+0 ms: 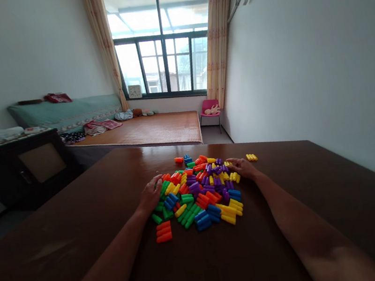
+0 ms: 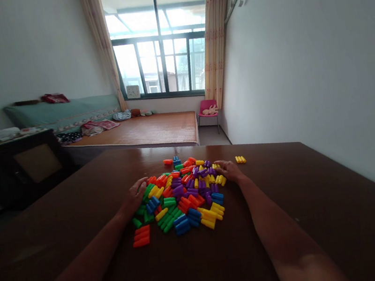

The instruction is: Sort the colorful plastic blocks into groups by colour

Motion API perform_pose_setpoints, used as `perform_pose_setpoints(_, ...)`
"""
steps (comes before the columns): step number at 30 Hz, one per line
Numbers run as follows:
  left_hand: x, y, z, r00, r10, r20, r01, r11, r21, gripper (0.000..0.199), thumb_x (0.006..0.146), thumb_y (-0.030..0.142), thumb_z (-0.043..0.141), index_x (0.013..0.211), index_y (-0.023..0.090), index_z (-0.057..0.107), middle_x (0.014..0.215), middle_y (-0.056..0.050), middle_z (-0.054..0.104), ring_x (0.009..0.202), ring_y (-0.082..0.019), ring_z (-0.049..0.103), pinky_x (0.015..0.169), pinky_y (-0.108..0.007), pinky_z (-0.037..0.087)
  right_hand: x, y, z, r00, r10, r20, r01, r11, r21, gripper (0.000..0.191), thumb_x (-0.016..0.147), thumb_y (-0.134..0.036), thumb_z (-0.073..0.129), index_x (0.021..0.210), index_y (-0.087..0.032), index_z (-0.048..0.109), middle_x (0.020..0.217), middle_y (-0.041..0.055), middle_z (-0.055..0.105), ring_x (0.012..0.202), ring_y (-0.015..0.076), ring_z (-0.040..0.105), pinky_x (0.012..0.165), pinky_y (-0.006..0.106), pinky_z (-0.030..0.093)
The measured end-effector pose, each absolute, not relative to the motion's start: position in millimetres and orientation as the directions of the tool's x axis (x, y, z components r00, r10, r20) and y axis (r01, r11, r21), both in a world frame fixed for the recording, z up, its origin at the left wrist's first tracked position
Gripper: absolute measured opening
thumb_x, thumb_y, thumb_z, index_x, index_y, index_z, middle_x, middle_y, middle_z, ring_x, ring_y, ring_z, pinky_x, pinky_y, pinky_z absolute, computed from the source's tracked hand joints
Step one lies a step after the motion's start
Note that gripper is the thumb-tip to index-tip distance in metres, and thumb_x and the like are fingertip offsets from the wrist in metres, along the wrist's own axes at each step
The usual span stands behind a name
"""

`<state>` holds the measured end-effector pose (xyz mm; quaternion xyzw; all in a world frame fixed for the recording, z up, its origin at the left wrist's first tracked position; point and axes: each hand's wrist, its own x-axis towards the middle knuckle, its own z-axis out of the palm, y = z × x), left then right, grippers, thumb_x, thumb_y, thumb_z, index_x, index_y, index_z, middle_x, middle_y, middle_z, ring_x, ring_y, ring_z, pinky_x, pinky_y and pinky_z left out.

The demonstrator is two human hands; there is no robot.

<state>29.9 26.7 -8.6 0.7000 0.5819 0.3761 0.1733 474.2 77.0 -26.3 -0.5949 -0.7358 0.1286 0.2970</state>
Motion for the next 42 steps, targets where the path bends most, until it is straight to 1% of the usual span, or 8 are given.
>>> perform_pose_setpoints(7, 28.1, 29.4, -11.3, 0.026, 0.946, 0.325, 0.690, -0.252, 0.679, 0.051, 0.088, 0.049, 0.034, 0.122, 0.022, 0.060, 0.126, -0.006, 0.063, 0.117, -0.025, 0.057, 0.100, -0.037, 0.043, 509.2, 80.1, -30.8, 0.090, 0.847, 0.523, 0.923, 0.126, -0.363, 0.039, 0.075, -0.014, 0.052, 0.111, -0.021, 0.066, 0.121, 0.0099, 0.064, 0.116, 0.0251, 0.055, 0.102, 0.044, 0.037)
perform_pose_setpoints(12, 27.7, 30.7, -12.2, 0.040, 0.948, 0.317, 0.686, -0.257, 0.681, 0.050, 0.088, 0.049, 0.034, 0.123, 0.022, 0.059, 0.126, -0.006, 0.063, 0.116, -0.024, 0.057, 0.101, -0.037, 0.042, 532.4, 77.5, -28.2, 0.228, 0.788, 0.572, 0.910, 0.036, -0.413, 0.036, 0.079, -0.015, 0.047, 0.107, -0.019, 0.068, 0.110, 0.0101, 0.067, 0.103, 0.0235, 0.060, 0.094, 0.040, 0.043)
perform_pose_setpoints(19, 29.9, 30.0, -11.7, 0.052, 0.951, 0.303, 0.685, -0.255, 0.682, 0.053, 0.088, 0.050, 0.031, 0.124, 0.022, 0.058, 0.128, -0.007, 0.061, 0.119, -0.024, 0.055, 0.102, -0.036, 0.041, 515.0, 80.1, -30.3, -0.111, 0.866, 0.487, 0.917, 0.278, -0.285, 0.030, 0.083, -0.015, 0.049, 0.098, -0.027, 0.073, 0.116, 0.0033, 0.068, 0.109, 0.0207, 0.059, 0.101, 0.040, 0.041)
perform_pose_setpoints(27, 29.4, 29.5, -12.0, 0.035, 0.951, 0.306, 0.699, -0.242, 0.673, 0.051, 0.089, 0.050, 0.032, 0.124, 0.023, 0.059, 0.124, -0.006, 0.064, 0.115, -0.025, 0.058, 0.101, -0.038, 0.042, 524.0, 84.1, -36.0, -0.034, 0.880, 0.474, 0.956, 0.168, -0.241, 0.034, 0.081, -0.011, 0.049, 0.104, -0.022, 0.071, 0.124, 0.0096, 0.063, 0.117, 0.0238, 0.056, 0.104, 0.043, 0.037)
perform_pose_setpoints(31, 28.1, 33.0, -14.7, 0.038, 0.921, 0.387, 0.663, -0.313, 0.680, 0.051, 0.089, 0.050, 0.035, 0.118, 0.019, 0.063, 0.126, -0.008, 0.062, 0.119, -0.024, 0.055, 0.105, -0.037, 0.039, 502.2, 77.1, -13.0, 0.022, 0.844, 0.537, 0.918, 0.195, -0.344, 0.029, 0.082, -0.017, 0.051, 0.104, -0.017, 0.070, 0.117, 0.0122, 0.065, 0.108, 0.0252, 0.060, 0.098, 0.041, 0.043)
perform_pose_setpoints(36, 25.4, 34.4, -13.5, -0.050, 0.904, 0.424, 0.577, -0.320, 0.752, 0.054, 0.089, 0.052, 0.035, 0.113, 0.014, 0.065, 0.132, -0.011, 0.056, 0.126, -0.023, 0.048, 0.111, -0.035, 0.033, 440.4, 60.9, 20.4, -0.280, 0.936, 0.215, 0.661, 0.350, -0.664, 0.036, 0.079, -0.046, 0.063, 0.105, -0.021, 0.069, 0.088, 0.0047, 0.071, 0.070, 0.0173, 0.065, 0.065, 0.029, 0.053)
perform_pose_setpoints(39, 22.8, 30.8, -9.0, -0.070, 0.921, 0.382, 0.492, -0.301, 0.817, 0.056, 0.089, 0.052, 0.035, 0.114, 0.012, 0.064, 0.131, -0.013, 0.057, 0.125, -0.023, 0.049, 0.110, -0.036, 0.033, 407.3, 51.4, 30.8, -0.399, 0.893, 0.208, 0.547, 0.413, -0.728, 0.047, 0.067, -0.046, 0.075, 0.105, -0.020, 0.069, 0.087, 0.0039, 0.071, 0.073, 0.0166, 0.064, 0.066, 0.027, 0.053)
perform_pose_setpoints(42, 19.5, 27.0, -4.8, -0.093, 0.936, 0.339, 0.388, -0.280, 0.878, 0.054, 0.088, 0.052, 0.039, 0.116, 0.012, 0.063, 0.131, -0.013, 0.058, 0.124, -0.024, 0.050, 0.109, -0.038, 0.034, 394.3, 48.8, 37.2, -0.422, 0.876, 0.234, 0.394, 0.410, -0.823, 0.048, 0.073, -0.047, 0.070, 0.111, -0.019, 0.067, 0.088, 0.0047, 0.071, 0.075, 0.0160, 0.064, 0.070, 0.029, 0.054)
